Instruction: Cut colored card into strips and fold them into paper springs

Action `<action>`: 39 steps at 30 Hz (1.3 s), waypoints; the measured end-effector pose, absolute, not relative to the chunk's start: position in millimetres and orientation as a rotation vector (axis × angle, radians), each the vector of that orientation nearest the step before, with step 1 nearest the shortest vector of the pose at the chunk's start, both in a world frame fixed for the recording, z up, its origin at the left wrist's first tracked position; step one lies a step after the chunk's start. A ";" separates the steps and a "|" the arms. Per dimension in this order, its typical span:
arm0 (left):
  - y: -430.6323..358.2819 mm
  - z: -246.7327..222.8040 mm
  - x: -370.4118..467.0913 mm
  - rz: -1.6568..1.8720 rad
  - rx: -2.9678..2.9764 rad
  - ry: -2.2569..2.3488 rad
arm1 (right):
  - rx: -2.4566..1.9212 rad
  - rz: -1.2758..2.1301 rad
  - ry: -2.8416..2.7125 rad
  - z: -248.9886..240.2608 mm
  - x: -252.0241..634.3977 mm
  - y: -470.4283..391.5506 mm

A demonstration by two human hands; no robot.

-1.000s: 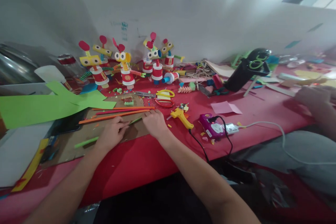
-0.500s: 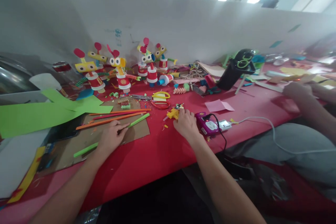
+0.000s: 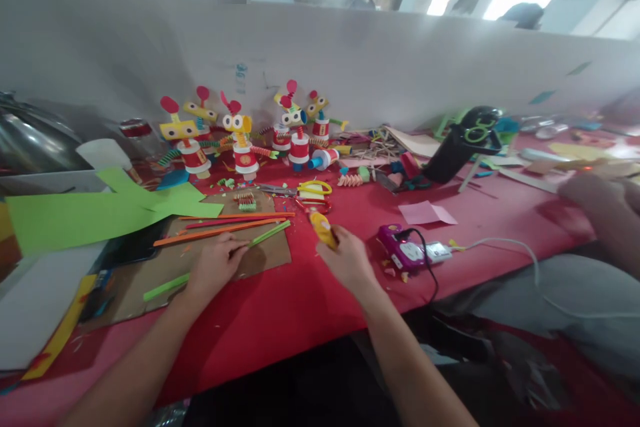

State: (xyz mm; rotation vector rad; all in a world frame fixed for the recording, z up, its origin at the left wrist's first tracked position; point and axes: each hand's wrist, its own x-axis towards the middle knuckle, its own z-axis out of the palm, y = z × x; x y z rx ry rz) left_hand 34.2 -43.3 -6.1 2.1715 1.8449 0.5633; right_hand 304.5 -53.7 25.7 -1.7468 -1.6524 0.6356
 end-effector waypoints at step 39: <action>-36.8 -8.5 31.4 0.534 2.255 1.838 | -1.533 1.005 -1.613 0.8 260.8 -49.7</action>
